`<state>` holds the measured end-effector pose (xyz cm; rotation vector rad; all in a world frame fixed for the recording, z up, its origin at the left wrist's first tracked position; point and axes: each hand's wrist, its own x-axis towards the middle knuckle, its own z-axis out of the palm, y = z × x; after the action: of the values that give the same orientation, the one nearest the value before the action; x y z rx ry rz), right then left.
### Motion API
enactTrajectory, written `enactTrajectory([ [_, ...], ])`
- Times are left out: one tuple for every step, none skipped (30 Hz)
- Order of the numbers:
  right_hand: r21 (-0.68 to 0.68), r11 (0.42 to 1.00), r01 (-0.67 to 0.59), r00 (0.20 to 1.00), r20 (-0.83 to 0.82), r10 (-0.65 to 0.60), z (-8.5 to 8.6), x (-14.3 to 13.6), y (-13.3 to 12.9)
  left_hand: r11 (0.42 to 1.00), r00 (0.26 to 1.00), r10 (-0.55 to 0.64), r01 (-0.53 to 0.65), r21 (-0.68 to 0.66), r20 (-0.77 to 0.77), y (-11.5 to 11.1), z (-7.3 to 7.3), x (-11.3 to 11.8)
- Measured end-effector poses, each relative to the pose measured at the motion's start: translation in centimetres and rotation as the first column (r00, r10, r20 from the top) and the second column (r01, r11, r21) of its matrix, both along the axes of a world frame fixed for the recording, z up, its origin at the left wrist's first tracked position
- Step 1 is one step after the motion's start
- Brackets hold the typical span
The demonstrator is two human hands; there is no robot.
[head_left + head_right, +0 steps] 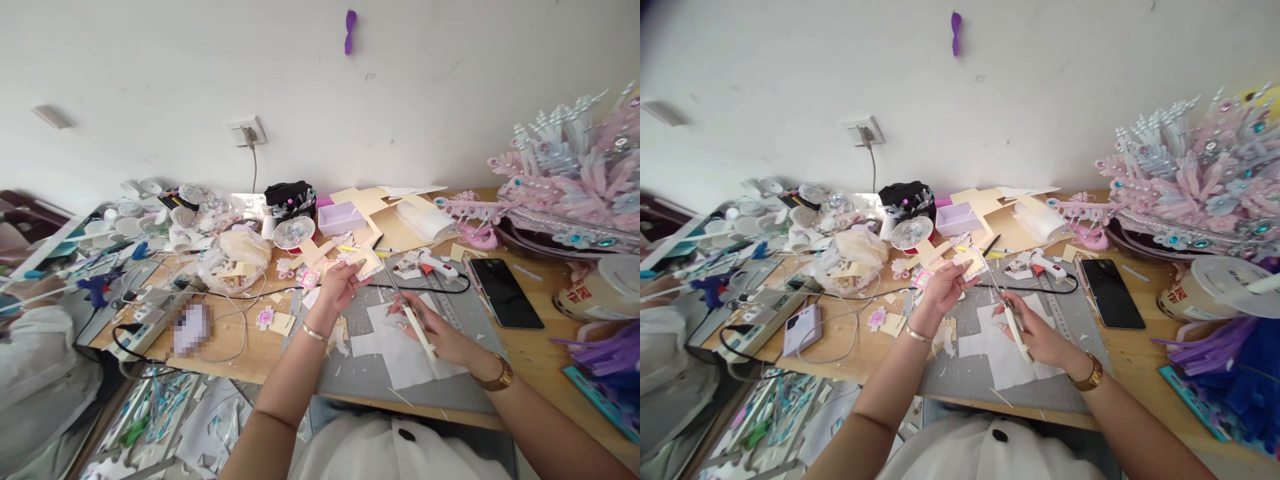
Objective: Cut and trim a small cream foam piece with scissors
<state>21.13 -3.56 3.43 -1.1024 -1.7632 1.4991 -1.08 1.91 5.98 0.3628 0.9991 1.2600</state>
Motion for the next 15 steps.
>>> enactTrajectory([
  [-0.054,0.998,0.020,1.000,-0.022,-0.021,-0.1,-0.1,0.0,1.000,1.000,-0.004,0.004,-0.006,-0.002,-0.1,-0.2,0.0],
  [-0.111,0.993,0.044,0.998,-0.042,-0.049,-0.1,-0.3,0.1,1.000,1.000,-0.008,0.008,-0.013,-0.004,-0.2,-0.4,0.0],
  [-0.164,0.984,0.062,0.996,-0.055,-0.072,-0.1,-0.4,0.1,1.000,1.000,-0.013,0.012,-0.021,-0.009,-0.3,-0.6,0.0],
  [-0.212,0.975,0.070,0.995,-0.060,-0.084,0.0,-0.5,0.2,0.999,1.000,-0.017,0.017,-0.029,-0.016,-0.3,-0.8,0.1],
  [-0.251,0.965,0.070,0.994,-0.062,-0.088,0.1,-0.6,0.2,0.999,1.000,-0.017,0.017,-0.035,-0.020,-0.4,-1.0,0.1],
  [-0.282,0.957,0.066,0.994,-0.062,-0.087,0.3,-0.7,0.1,0.999,1.000,-0.015,0.014,-0.040,-0.020,-0.4,-1.1,0.1],
  [-0.306,0.950,0.063,0.994,-0.064,-0.086,0.5,-0.8,0.1,0.999,1.000,-0.010,0.009,-0.046,-0.017,-0.4,-1.2,0.2],
  [-0.327,0.943,0.057,0.994,-0.068,-0.084,0.6,-0.8,0.1,0.999,1.000,-0.003,0.003,-0.052,-0.011,-0.4,-1.3,0.2],
  [-0.344,0.938,0.053,0.994,-0.074,-0.083,0.7,-0.9,0.0,0.998,1.000,0.005,-0.005,-0.058,-0.004,-0.4,-1.4,0.2],
  [-0.357,0.933,0.054,0.993,-0.078,-0.088,0.8,-0.9,0.0,0.998,1.000,0.012,-0.012,-0.062,0.000,-0.4,-1.4,0.2],
  [-0.369,0.927,0.059,0.992,-0.079,-0.095,0.8,-0.9,-0.1,0.998,1.000,0.019,-0.019,-0.065,0.001,-0.4,-1.4,0.1],
  [-0.384,0.921,0.066,0.992,-0.076,-0.103,0.9,-0.9,-0.1,0.997,1.000,0.026,-0.026,-0.068,0.000,-0.4,-1.4,0.0],
  [-0.398,0.914,0.080,0.991,-0.070,-0.117,1.0,-0.9,-0.1,0.997,0.999,0.034,-0.034,-0.070,-0.002,-0.4,-1.4,-0.1],
  [-0.411,0.907,0.095,0.989,-0.061,-0.131,1.1,-0.9,-0.1,0.997,0.999,0.040,-0.040,-0.072,-0.003,-0.4,-1.4,-0.2],
  [-0.422,0.900,0.108,0.988,-0.052,-0.143,1.3,-0.9,0.0,0.996,0.999,0.045,-0.045,-0.074,0.000,-0.4,-1.3,-0.3],
])
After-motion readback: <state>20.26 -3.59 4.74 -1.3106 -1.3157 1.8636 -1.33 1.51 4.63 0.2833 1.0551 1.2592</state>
